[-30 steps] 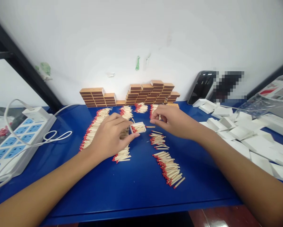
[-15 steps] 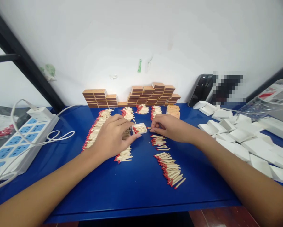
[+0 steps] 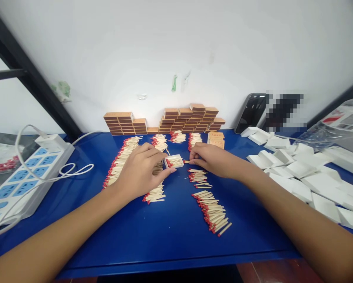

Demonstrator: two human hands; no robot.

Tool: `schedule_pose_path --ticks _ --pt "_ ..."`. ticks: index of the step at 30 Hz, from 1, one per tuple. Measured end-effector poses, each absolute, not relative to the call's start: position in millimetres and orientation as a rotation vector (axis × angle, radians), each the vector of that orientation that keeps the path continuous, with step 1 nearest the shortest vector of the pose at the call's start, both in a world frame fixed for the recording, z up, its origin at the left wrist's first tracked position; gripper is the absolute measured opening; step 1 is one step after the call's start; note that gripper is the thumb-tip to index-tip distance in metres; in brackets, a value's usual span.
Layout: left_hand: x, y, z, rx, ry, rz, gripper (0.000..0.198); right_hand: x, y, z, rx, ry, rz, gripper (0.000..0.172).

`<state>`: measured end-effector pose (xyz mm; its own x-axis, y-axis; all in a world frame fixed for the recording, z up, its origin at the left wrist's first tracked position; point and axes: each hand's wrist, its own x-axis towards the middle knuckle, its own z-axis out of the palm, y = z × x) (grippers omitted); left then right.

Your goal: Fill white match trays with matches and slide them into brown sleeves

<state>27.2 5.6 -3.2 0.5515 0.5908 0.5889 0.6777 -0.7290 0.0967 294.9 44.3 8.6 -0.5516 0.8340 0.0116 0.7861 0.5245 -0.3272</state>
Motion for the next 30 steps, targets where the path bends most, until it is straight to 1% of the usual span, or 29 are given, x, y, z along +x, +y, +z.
schedule_pose_path --ticks 5,15,18,22,30 --pt "25.9 7.1 -4.2 -2.647 -1.103 -0.896 0.038 290.2 40.1 12.3 -1.451 -2.612 0.398 0.018" --pt "25.6 6.4 -4.2 -2.681 -1.123 -0.881 0.034 298.6 36.3 22.9 -1.256 -2.457 0.357 0.022" --pt "26.9 5.2 -4.1 -2.709 -1.117 -0.862 0.032 290.3 29.1 24.8 -1.202 -2.422 0.392 0.019" --pt "29.3 2.5 -4.3 -2.739 -1.105 -0.846 0.035 275.4 18.5 18.7 -1.160 -2.456 0.424 0.013" --pt "29.0 2.5 -4.9 -2.786 -1.056 -0.839 0.035 272.3 16.4 9.7 -1.085 -2.474 0.324 0.013"
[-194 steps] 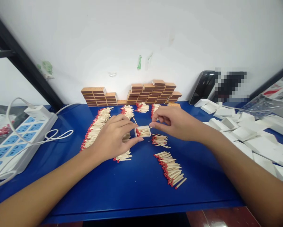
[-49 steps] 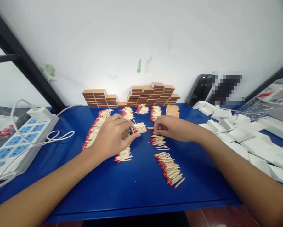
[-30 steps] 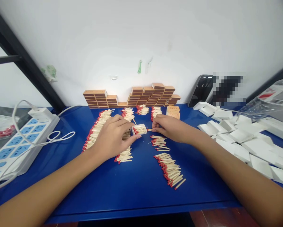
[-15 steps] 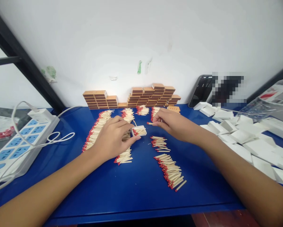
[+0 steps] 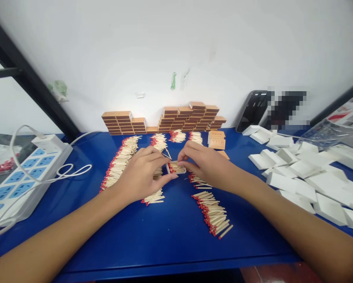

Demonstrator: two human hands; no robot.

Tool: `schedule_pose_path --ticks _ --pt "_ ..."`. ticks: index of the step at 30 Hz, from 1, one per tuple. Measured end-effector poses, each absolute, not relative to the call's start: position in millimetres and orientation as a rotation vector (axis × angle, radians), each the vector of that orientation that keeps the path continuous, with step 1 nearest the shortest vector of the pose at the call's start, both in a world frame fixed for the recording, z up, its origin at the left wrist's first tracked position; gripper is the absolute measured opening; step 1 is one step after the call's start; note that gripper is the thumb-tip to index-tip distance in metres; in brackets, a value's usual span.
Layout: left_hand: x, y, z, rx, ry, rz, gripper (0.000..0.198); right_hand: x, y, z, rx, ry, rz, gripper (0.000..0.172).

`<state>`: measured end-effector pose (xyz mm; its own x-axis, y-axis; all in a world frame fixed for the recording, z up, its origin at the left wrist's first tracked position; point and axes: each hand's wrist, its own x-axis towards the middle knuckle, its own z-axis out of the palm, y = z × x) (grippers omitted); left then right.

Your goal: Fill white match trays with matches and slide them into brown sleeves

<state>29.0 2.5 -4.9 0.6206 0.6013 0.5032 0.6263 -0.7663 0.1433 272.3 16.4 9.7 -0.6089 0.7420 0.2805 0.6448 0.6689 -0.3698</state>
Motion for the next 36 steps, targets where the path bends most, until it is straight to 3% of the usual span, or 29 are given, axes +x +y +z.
schedule_pose_path --ticks 36 --pt "27.8 4.6 -4.8 -2.721 -1.093 -0.879 0.034 303.4 35.7 13.8 -1.355 -2.662 0.577 0.021"
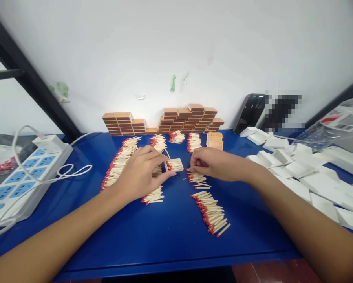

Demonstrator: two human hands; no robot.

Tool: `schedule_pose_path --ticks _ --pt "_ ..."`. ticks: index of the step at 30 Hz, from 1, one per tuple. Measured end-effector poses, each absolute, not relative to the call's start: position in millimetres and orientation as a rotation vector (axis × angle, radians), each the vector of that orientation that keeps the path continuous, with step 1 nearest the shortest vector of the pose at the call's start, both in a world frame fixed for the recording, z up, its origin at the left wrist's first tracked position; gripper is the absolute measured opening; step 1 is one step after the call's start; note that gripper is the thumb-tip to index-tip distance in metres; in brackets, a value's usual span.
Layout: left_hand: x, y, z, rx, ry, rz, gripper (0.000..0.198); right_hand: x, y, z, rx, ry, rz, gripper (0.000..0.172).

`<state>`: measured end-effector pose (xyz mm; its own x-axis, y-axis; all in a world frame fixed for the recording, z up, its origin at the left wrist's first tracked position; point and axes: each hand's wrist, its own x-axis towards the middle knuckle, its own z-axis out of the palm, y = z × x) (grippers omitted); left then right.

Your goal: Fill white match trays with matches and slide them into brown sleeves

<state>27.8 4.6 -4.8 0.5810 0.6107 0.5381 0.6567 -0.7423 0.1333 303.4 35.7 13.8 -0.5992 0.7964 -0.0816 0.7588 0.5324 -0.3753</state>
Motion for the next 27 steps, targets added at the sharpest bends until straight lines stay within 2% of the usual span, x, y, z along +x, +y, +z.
schedule_pose_path --ticks 7,20,27 --pt "28.6 4.3 -3.1 -2.724 -1.093 -0.897 0.032 303.1 39.1 15.0 -1.278 -2.593 0.486 0.024" --pt "27.6 4.6 -4.1 -2.721 -1.078 -0.878 0.034 312.0 36.7 24.5 -1.481 -2.673 0.570 0.016" --pt "27.4 4.9 -3.7 -2.720 -1.087 -0.877 0.033 317.0 38.8 23.1 -1.560 -2.714 0.622 0.023"
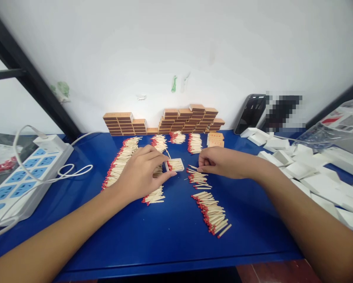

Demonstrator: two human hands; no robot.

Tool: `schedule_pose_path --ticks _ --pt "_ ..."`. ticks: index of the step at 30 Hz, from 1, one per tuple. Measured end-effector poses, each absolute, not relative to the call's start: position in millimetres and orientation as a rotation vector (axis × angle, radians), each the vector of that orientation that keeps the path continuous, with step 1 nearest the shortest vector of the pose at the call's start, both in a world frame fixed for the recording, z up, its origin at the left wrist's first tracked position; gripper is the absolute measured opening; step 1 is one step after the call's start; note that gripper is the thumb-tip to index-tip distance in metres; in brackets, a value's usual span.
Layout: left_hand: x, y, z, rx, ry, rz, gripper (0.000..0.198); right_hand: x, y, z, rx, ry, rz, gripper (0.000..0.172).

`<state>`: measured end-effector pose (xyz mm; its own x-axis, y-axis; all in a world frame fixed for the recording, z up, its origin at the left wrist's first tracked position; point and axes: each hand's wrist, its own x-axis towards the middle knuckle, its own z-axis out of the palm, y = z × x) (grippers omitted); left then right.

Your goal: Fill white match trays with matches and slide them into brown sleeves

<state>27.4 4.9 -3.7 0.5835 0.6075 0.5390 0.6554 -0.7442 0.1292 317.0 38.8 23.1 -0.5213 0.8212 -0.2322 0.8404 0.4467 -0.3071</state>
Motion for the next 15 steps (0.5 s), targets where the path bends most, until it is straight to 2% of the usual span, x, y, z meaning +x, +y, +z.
schedule_pose_path --ticks 3,8,15 --pt "27.5 4.9 -3.9 -2.720 -1.079 -0.885 0.033 316.9 37.9 23.0 1.500 2.640 -0.572 0.026" --pt "27.9 4.5 -4.1 -2.715 -1.072 -0.891 0.033 314.4 37.7 20.3 1.510 2.712 -0.564 0.018" --pt "27.7 5.5 -3.9 -2.717 -1.074 -0.883 0.032 315.7 34.5 24.5 1.511 2.614 -0.501 0.025"
